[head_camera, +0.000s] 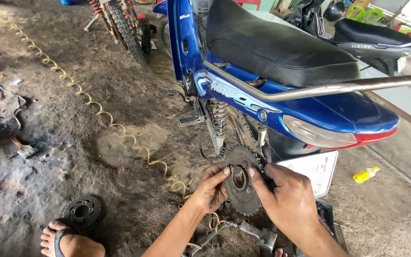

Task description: The person works on a blue motorcycle's rear wheel area, removing the wheel and handling the sprocket and chain on the ground. They sort through small parts and bolts, then use a hammer and a metal press tool on a bracket to drive out a component, repeatedly striking and repositioning the part.

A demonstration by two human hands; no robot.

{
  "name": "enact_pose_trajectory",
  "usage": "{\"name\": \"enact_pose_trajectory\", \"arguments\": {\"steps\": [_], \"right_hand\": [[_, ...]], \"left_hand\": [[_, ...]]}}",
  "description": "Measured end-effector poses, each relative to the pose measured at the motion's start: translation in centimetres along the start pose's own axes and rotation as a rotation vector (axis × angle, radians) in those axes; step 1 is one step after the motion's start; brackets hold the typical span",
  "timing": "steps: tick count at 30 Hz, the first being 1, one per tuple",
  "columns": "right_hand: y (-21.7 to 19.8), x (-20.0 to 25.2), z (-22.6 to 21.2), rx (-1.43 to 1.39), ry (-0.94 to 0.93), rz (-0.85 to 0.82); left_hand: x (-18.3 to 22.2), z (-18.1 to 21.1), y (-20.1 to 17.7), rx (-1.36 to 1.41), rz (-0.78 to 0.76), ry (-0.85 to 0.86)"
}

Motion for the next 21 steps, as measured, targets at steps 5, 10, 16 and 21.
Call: {"name": "enact_pose_trajectory", "arguments": {"steps": [5,10,16,21], "right_hand": [[0.0,0.3,0.0,-0.042,-0.022,0.083],[1.8,0.5,2.2,-0.02,0.103,0.038],[1.3,0.7,1.0,0.05,-0.054,0.155],[1.4,1.1,0.8,0.049,-0.139,0.216]], "left_hand": [[-0.1,0.6,-2.1,-0.125,0.091,0.052],[1.6,4.5,3.3,-0.704,0.185,0.178],[2.9,6.1,8.0,-0.991,0.23,0.373],[2.7,4.9,6.6,-0.92,0.301,0.318]]}}
Point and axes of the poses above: each hand's wrist, its own x-axis away from the middle knuckle, its own y-axis out of the palm, z = x × y, the point moved 8 cm from there along -x, towards the middle knuckle, and after that the axes turned 4 degrees about x, right-handed, at the moved point
